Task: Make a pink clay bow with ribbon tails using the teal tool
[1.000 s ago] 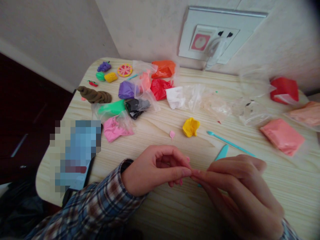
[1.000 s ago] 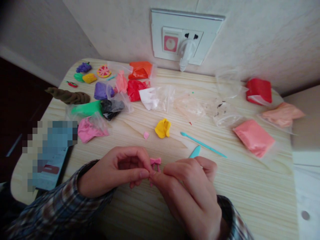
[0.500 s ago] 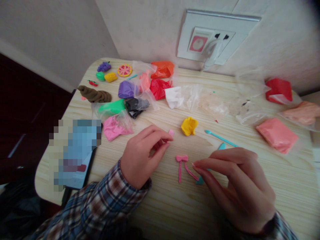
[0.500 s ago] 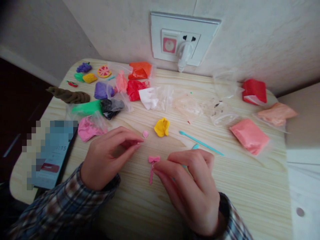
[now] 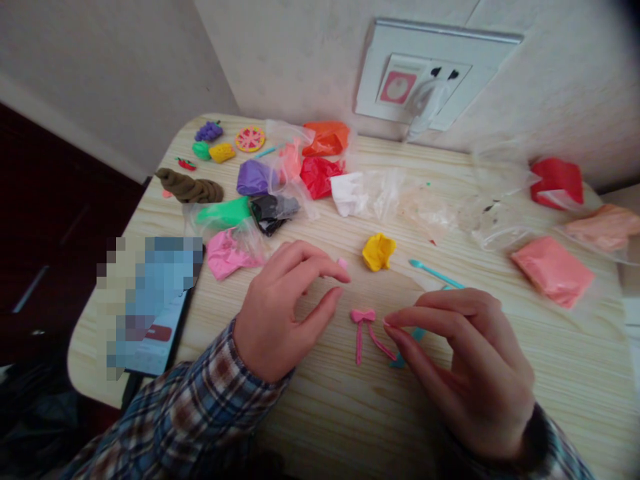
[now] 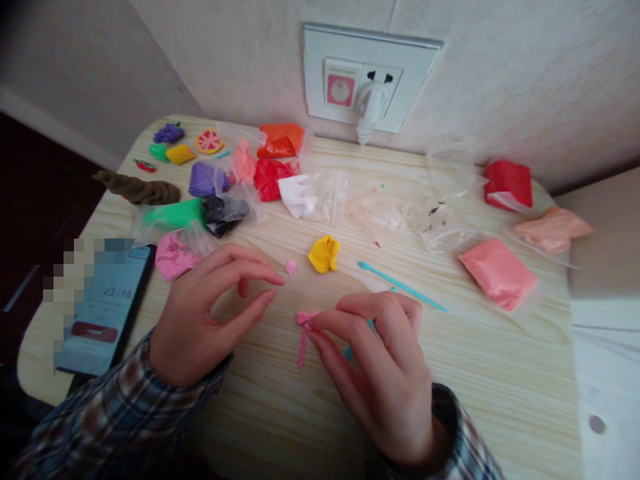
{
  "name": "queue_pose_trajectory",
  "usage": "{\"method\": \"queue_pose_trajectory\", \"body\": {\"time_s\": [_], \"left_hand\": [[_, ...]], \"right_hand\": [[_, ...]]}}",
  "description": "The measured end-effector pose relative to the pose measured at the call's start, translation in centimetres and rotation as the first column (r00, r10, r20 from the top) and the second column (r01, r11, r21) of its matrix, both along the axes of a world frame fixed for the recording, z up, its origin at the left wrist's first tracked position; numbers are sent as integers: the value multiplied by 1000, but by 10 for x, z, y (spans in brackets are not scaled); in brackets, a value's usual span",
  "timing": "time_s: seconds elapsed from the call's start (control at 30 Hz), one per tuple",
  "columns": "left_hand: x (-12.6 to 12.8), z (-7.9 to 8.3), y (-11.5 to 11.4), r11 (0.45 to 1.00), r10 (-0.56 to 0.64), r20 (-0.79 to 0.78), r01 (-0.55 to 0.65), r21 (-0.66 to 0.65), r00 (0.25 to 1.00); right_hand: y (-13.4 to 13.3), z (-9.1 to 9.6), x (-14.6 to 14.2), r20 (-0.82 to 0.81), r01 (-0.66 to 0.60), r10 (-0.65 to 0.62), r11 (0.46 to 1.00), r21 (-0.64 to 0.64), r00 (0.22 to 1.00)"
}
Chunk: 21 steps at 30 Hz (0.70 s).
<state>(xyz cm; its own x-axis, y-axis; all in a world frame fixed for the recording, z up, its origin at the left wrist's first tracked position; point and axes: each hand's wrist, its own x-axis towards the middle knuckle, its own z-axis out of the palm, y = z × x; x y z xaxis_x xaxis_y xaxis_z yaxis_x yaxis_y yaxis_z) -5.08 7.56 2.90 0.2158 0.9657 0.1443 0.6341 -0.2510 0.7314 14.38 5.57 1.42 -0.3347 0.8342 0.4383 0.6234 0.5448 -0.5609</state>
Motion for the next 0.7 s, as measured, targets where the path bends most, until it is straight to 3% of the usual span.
{"method": "queue_pose_trajectory", "body": {"time_s": [0.07, 0.17, 0.3, 0.53, 0.7], "left_hand": [[3, 3, -2, 988, -65, 154, 86, -130, 986], [8, 5, -4, 926, -97, 357, 216, -311, 929], [11, 5, -5, 825, 6, 525, 292, -483, 851], [11, 2, -4, 655, 196, 644, 389, -647, 740], [10, 1, -3, 622, 236, 655, 406, -670, 718]], "right_hand": [[-1, 1, 0, -15, -4, 4, 1000, -10, 1000], [-1, 3, 1, -31, -24, 24, 1000, -15, 999], [-1, 4, 4, -39, -80, 79, 997, -9, 996], [-2, 7, 6, -22, -120, 120, 993, -2, 992], [-1, 9, 6, -37, -148, 148, 989, 14, 988]]}}
